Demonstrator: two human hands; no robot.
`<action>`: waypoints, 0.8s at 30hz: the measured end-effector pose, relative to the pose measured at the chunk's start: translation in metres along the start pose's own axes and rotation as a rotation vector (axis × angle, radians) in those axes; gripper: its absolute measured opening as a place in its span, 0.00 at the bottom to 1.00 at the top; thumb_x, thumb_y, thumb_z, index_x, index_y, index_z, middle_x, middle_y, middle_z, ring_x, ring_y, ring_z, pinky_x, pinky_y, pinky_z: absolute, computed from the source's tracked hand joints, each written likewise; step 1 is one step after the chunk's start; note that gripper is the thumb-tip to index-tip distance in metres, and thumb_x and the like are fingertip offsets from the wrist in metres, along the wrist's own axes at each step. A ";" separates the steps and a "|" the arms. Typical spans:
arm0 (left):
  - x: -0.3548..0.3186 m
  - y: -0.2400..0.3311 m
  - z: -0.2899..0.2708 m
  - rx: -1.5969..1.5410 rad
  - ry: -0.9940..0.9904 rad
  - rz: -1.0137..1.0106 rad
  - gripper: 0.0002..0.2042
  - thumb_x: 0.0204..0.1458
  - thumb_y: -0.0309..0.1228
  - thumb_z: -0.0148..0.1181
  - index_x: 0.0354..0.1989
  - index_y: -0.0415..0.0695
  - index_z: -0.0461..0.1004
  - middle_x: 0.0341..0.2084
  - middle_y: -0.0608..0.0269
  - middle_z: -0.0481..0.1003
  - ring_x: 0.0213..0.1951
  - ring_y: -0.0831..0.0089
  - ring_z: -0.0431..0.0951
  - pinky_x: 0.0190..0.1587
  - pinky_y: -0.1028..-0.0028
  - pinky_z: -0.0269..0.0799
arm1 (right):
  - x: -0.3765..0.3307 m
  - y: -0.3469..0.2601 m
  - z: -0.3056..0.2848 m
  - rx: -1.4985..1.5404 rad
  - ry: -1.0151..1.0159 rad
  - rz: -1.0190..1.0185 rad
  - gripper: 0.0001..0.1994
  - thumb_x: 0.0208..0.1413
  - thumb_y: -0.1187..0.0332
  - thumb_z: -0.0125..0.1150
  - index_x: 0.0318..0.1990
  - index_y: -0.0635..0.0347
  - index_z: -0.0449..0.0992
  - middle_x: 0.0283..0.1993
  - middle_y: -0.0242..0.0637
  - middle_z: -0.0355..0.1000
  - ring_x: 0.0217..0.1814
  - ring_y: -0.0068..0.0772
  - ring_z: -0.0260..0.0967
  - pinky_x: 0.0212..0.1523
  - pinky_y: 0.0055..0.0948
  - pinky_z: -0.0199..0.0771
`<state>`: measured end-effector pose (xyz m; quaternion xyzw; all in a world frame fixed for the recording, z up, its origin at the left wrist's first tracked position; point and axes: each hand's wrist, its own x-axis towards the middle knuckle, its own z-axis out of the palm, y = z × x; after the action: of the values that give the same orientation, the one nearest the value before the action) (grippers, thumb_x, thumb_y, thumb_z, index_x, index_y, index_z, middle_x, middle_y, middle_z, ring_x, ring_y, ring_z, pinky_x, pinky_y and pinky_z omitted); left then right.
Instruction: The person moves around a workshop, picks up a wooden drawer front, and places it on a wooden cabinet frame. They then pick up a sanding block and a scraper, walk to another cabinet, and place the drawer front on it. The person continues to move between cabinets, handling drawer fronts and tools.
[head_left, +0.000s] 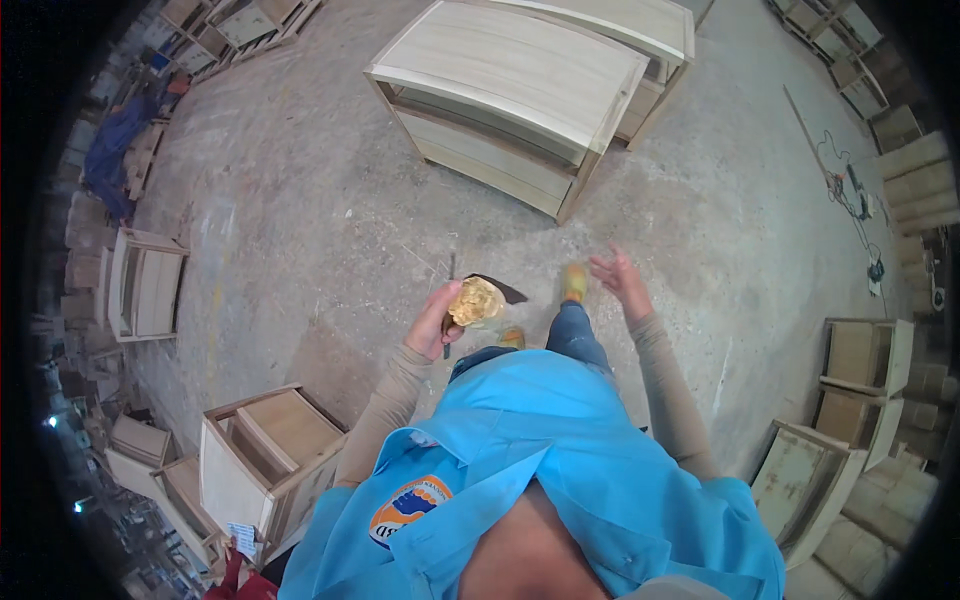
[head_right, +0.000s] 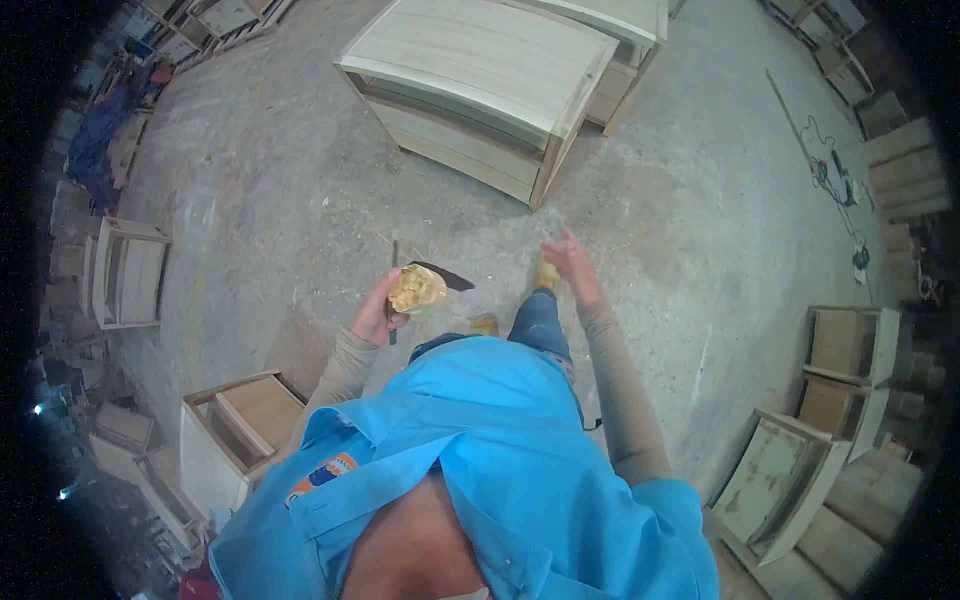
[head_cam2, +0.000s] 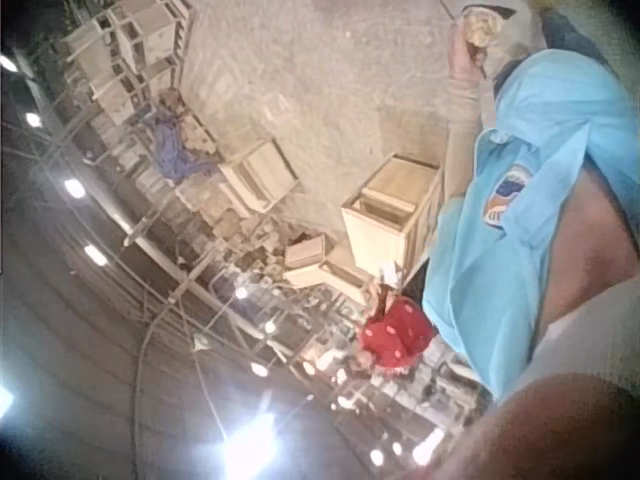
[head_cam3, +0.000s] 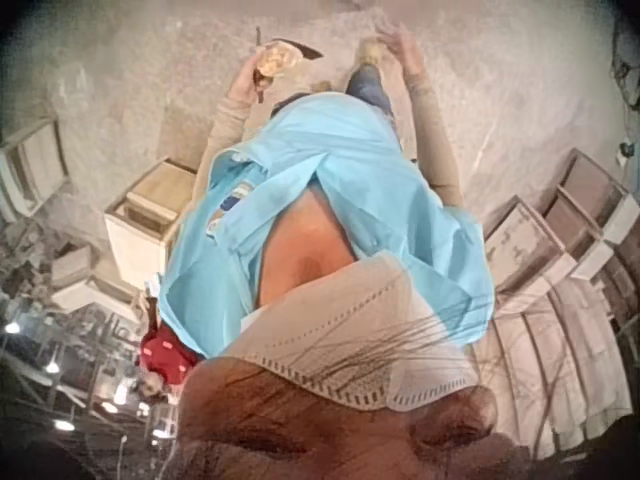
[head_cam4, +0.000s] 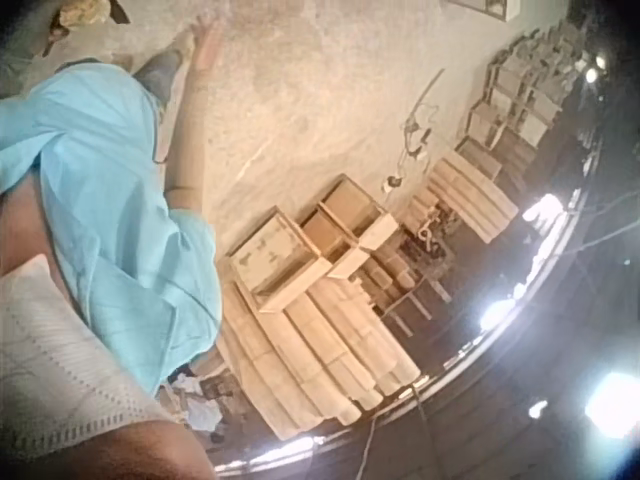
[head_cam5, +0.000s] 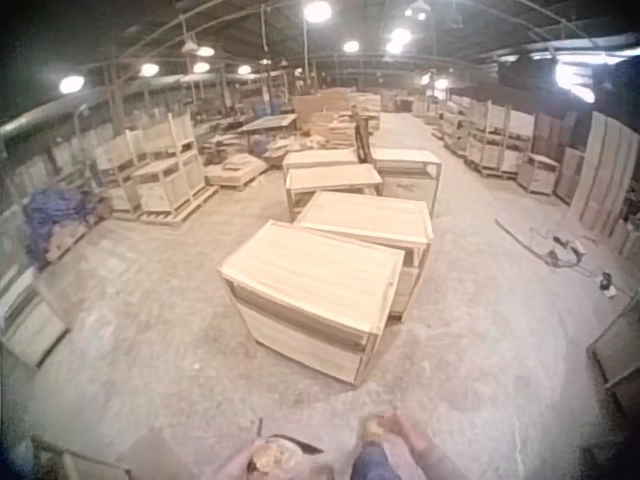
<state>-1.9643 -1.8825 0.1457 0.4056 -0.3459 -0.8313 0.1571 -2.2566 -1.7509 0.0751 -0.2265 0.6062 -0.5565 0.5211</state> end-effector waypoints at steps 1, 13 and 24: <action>0.016 0.005 -0.002 -0.003 0.055 0.026 0.14 0.52 0.44 0.43 0.34 0.46 0.66 0.16 0.73 0.65 0.10 0.87 0.55 0.10 0.85 0.45 | 0.023 -0.004 -0.018 0.066 0.032 0.054 0.29 0.55 0.47 0.34 0.60 0.55 0.47 0.52 0.42 0.62 0.53 0.34 0.60 0.52 0.29 0.56; 0.108 0.059 0.058 -0.283 0.428 0.121 0.18 0.52 0.47 0.41 0.37 0.45 0.66 0.20 0.69 0.68 0.11 0.85 0.55 0.10 0.84 0.46 | 0.269 -0.032 -0.142 0.159 0.192 0.373 0.30 0.55 0.50 0.36 0.61 0.53 0.39 0.54 0.42 0.60 0.51 0.40 0.63 0.51 0.34 0.58; 0.135 0.074 0.068 -0.349 0.545 0.063 0.19 0.52 0.48 0.40 0.37 0.44 0.66 0.20 0.69 0.68 0.11 0.84 0.56 0.10 0.84 0.47 | 0.399 0.002 -0.147 0.161 0.272 0.495 0.38 0.49 0.46 0.48 0.60 0.56 0.41 0.64 0.40 0.41 0.63 0.42 0.44 0.58 0.43 0.48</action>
<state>-2.1033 -1.9777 0.1503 0.5691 -0.1557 -0.7337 0.3369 -2.5275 -2.0265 -0.1023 0.0471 0.6613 -0.4840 0.5711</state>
